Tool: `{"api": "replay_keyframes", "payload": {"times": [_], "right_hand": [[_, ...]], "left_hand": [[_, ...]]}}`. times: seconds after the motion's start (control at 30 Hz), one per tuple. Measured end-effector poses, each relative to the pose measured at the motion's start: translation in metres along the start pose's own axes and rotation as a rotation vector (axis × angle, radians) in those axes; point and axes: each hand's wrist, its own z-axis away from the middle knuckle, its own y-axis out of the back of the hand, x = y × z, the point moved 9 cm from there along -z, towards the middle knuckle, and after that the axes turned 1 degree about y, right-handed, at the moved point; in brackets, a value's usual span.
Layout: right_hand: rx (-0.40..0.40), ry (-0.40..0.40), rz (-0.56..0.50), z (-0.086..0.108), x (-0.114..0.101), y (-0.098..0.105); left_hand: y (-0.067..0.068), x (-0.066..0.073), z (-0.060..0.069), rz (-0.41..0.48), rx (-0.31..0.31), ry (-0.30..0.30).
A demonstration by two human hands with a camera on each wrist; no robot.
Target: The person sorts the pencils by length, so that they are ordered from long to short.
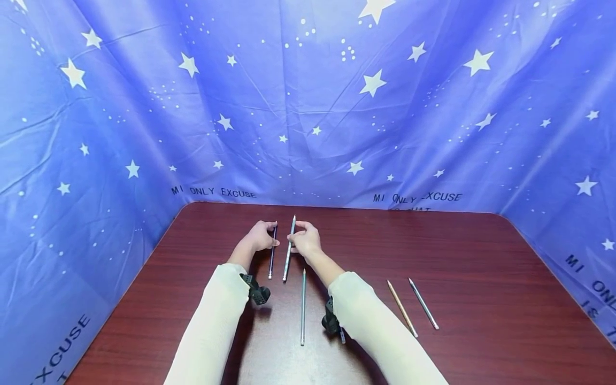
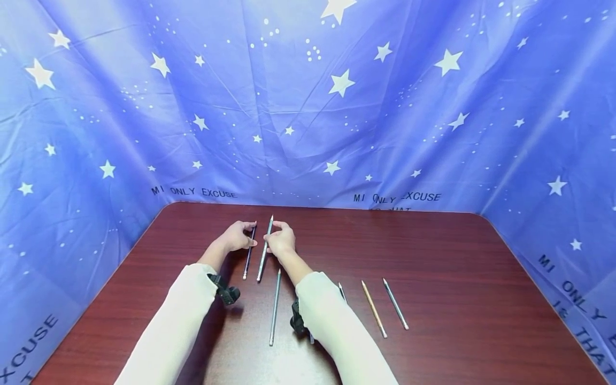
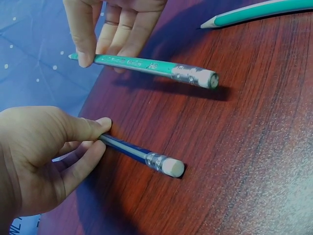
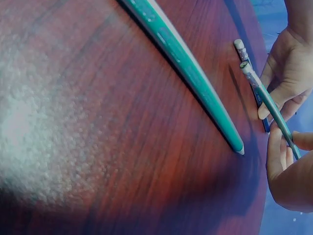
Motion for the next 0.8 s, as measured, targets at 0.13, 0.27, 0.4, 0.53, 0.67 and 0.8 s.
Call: {"api": "replay_keyframes", "payload": {"times": [0.13,0.27,0.4,0.53,0.67,0.8], "right_hand": [[0.006,0.004,-0.001,-0.002,0.0,0.001],[0.008,0.002,0.004,-0.004,0.003,-0.001],[0.0,-0.016,0.027,-0.004,0.007,-0.005],[-0.003,-0.031,0.051,-0.004,0.009,-0.009],[0.005,-0.048,0.072,-0.005,0.011,-0.01],[0.011,-0.058,0.095,-0.005,0.011,-0.01]], "left_hand": [[0.0,0.001,0.0,0.014,0.002,0.002],[0.0,0.001,0.0,0.003,0.01,0.002],[0.0,0.0,0.001,0.026,0.012,0.009],[-0.001,-0.002,0.001,0.035,0.017,0.01],[-0.002,-0.003,0.001,0.009,0.024,-0.006],[0.0,-0.002,0.0,0.013,0.035,-0.015]]}}
